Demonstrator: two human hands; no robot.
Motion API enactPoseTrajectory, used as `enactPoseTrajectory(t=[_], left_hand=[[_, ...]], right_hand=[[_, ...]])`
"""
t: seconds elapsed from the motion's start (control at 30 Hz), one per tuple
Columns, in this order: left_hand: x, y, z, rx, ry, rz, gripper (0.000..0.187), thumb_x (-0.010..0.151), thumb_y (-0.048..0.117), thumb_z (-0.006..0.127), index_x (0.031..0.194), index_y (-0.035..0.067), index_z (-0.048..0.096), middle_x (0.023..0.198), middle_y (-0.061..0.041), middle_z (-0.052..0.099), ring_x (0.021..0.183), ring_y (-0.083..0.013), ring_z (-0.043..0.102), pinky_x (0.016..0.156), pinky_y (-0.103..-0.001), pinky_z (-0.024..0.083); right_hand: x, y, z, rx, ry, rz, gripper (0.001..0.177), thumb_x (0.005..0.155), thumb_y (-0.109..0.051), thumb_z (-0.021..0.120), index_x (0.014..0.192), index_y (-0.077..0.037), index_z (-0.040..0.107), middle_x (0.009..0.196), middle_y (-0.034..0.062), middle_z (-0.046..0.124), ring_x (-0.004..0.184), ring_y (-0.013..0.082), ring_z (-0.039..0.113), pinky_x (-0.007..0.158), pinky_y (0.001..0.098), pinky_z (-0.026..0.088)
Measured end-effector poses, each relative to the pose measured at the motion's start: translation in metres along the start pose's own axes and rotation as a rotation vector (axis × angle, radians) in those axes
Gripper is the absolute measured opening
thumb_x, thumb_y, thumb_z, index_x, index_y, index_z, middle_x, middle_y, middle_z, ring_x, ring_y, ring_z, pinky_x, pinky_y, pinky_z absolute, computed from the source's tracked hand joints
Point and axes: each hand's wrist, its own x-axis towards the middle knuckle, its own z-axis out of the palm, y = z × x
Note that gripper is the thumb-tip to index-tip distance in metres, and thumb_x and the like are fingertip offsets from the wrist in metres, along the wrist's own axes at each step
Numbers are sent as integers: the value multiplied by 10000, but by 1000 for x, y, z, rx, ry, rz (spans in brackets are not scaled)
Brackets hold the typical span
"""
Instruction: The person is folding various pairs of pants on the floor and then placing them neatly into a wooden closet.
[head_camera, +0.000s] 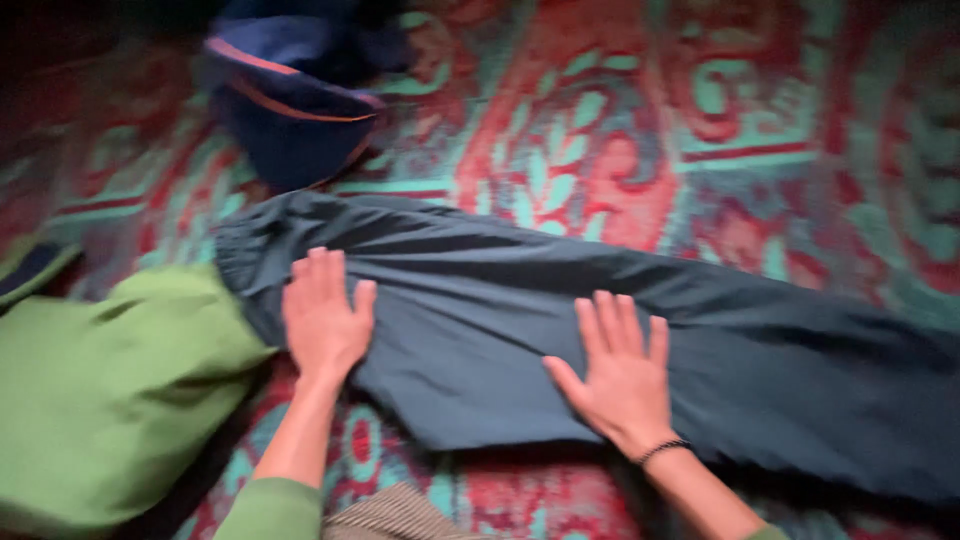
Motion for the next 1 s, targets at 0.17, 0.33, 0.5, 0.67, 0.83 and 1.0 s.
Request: enactPoseTrajectory(t=[0.17,0.33,0.5,0.67,0.83,1.0], left_hand=[[18,144,-5,-228,259,192,594,857,206,679,1429,57,617,1481,-203,578,1367,-415,527,1057,-510,432],[-22,274,-3,-303,87,454,559,925,400,574,1446,200,593,1539,-37,557,1441,-262,488,1193,-469,340],[-27,279,0,-187,-84,394,650,979,493,418,1575,235,437,1662,21,413,1550,-193,341,1301,-439,192],[-32,277,1,-254,-174,354,665,971,453,379,1595,223,370,1679,72,324,1564,-170,240,1276,-418,124],[-29,281,2,-265,-176,344,687,950,438,386,1594,199,389,1678,41,354,1563,-172,266,1272,-409,131],[-30,280,0,-259,-192,349,681,967,428,368,1601,181,384,1681,36,348,1582,-170,231,1289,-401,98]], right_hand=[[3,13,5,332,-30,-51,798,887,-641,609,1528,-188,469,1656,81,361,1551,268,252,1204,600,130],[-2,99,-11,341,157,-12,363,1025,-375,519,1300,-211,690,1422,16,645,1387,180,543,1132,412,383],[-45,240,-10,-113,222,90,555,1033,-496,487,1530,-249,506,1580,30,502,1462,234,441,1174,505,287],[-93,343,-18,-168,-189,598,694,1045,-566,231,1643,-213,215,1708,-64,196,1571,255,157,1238,605,62],[-101,285,-32,-291,97,288,540,1056,-415,387,1464,-79,495,1505,117,461,1406,291,370,1012,528,271],[-148,295,-15,-28,-77,512,639,1074,-459,315,1619,-125,307,1682,95,289,1542,285,265,1217,483,206]])
